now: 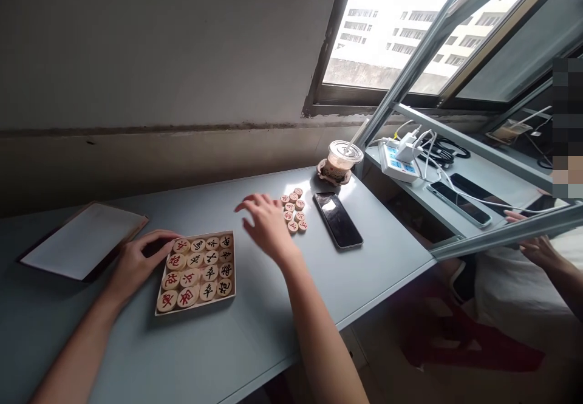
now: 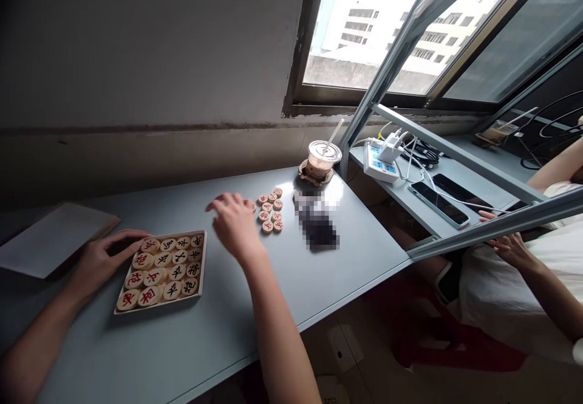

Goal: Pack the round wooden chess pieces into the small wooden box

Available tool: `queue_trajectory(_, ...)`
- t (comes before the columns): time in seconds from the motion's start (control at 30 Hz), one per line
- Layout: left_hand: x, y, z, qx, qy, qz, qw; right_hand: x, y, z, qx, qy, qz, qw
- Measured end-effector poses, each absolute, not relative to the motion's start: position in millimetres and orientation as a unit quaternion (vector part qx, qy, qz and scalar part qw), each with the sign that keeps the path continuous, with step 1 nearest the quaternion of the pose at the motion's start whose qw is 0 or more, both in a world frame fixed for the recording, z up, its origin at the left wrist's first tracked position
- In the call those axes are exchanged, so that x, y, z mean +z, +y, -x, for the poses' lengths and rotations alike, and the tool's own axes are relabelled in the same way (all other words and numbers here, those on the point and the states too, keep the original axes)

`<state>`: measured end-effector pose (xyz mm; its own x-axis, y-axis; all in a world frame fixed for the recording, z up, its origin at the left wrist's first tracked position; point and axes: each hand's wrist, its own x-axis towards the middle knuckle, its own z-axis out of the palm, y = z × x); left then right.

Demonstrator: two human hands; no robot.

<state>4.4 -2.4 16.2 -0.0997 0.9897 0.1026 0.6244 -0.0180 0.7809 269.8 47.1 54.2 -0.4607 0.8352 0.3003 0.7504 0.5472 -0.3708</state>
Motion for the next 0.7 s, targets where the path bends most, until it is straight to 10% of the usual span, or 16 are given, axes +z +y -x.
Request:
queue_trajectory(0.17,15.8,-2.0,-4.7,0.357,0.643,-0.632,0.246,51.0,16.5,-222.3,0.286,-0.926,0.197,0.150)
queue_trajectory(0.7,15.4,-1.3,-5.1,0.389,0.615,-0.632,0.267,46.1,22.3,-219.1,0.375,-0.883,0.219,0.175)
